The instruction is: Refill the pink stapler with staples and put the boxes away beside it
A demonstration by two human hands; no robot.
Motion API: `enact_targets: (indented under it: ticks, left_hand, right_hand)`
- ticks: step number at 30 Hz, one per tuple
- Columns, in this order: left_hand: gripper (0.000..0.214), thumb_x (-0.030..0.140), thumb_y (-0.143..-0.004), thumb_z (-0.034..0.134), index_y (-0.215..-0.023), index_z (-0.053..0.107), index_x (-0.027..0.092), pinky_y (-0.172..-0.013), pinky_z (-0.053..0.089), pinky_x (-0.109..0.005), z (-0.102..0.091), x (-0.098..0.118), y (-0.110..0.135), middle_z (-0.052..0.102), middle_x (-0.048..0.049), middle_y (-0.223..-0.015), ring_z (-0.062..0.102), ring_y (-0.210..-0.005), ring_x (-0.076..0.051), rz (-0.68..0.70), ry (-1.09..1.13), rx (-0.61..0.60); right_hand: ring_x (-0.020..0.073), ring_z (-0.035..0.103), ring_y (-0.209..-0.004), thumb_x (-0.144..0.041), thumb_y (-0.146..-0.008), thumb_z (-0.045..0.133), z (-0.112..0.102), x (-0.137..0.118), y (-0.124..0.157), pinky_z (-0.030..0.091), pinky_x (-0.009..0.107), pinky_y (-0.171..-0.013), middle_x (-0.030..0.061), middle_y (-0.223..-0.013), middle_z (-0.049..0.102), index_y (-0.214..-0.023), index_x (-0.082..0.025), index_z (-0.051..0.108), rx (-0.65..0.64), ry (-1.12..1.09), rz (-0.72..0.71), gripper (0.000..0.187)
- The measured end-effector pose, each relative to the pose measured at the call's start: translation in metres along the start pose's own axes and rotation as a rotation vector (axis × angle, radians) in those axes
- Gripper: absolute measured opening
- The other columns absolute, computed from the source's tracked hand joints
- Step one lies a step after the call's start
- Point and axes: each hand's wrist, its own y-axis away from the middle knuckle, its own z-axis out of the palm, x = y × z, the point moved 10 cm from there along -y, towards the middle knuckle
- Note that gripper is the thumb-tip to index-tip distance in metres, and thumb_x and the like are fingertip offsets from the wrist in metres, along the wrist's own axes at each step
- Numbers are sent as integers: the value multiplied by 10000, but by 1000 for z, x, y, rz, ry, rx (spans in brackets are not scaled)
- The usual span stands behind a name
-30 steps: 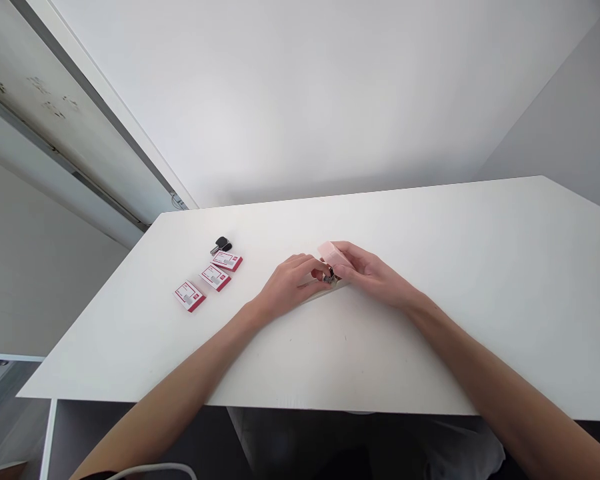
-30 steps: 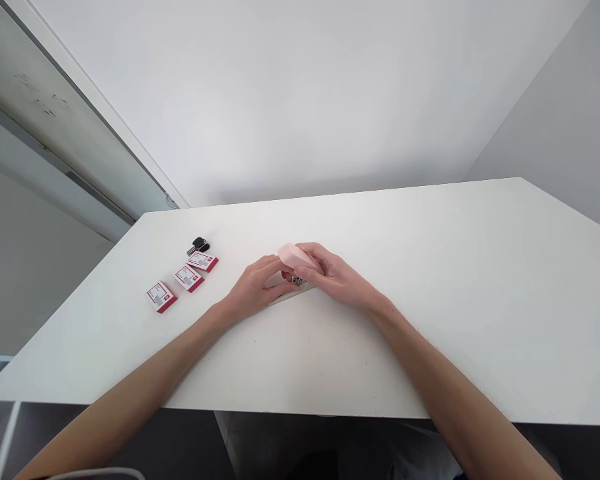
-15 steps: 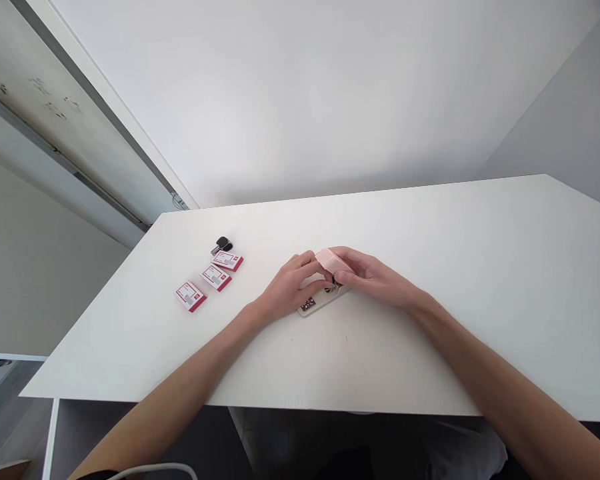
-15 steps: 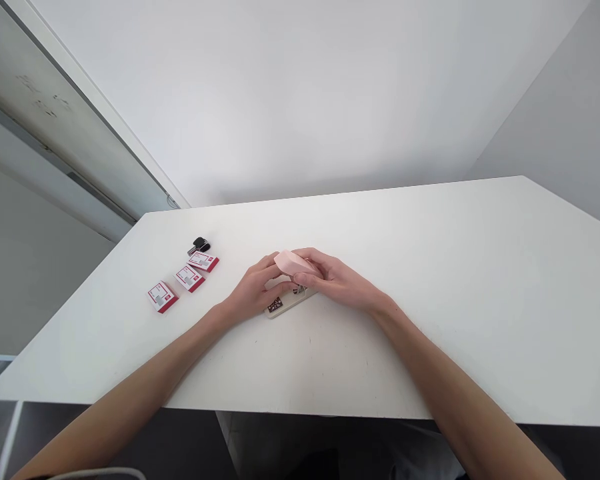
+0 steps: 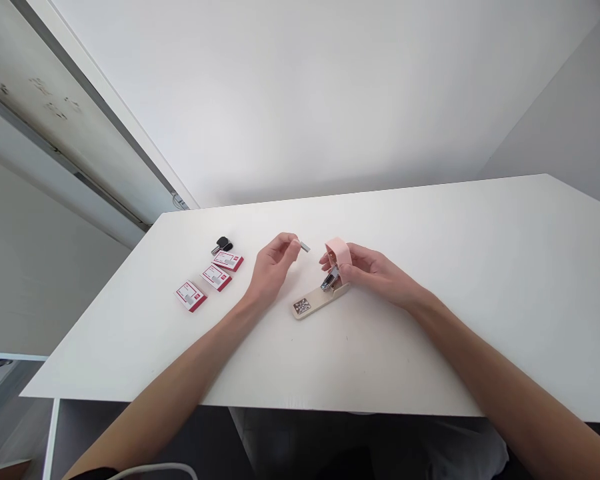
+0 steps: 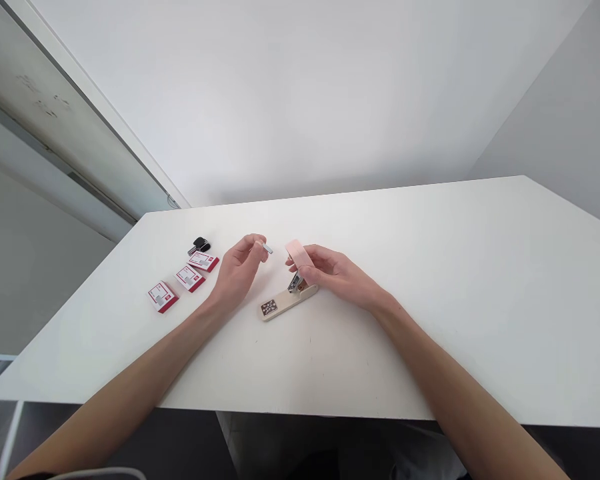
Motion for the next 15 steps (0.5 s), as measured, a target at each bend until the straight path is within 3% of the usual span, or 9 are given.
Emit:
enact_targets:
  ticks: [7,10,15]
  left_hand:
    - [305,413,-847,846,-852,641,187,-678,428,-218,-9,-30,-6,516,22,-859,470,-707,-73,-234,585,152]
    - [299,342,-825,874,-839,626,176,-641,418,-211,-9,-33,-5,481,35,-832,436,-659,-56,-275,644,188]
    - [312,405,-856,842,-833,638,170,-651,428,-213,1,-28,-3,459,30,-844,416,-663,-57,-256,580,110]
  right_hand:
    - [271,706,-1019,-590,-933,688,-24,2,0,580,464,-917,48,-1147,715,-1180,-311,722,275,76,-50,374]
    - [270,693,-1024,-589,-938,681,-35,2,3,549,452,-909,34,-1174,717,-1176,-325,726,394,189,-59,358]
    - [266,681,-991,-578,-940,682,-41,-1,6,535,427,-867,36,-1131,710,-1197,-326,720,525,275,-96,362]
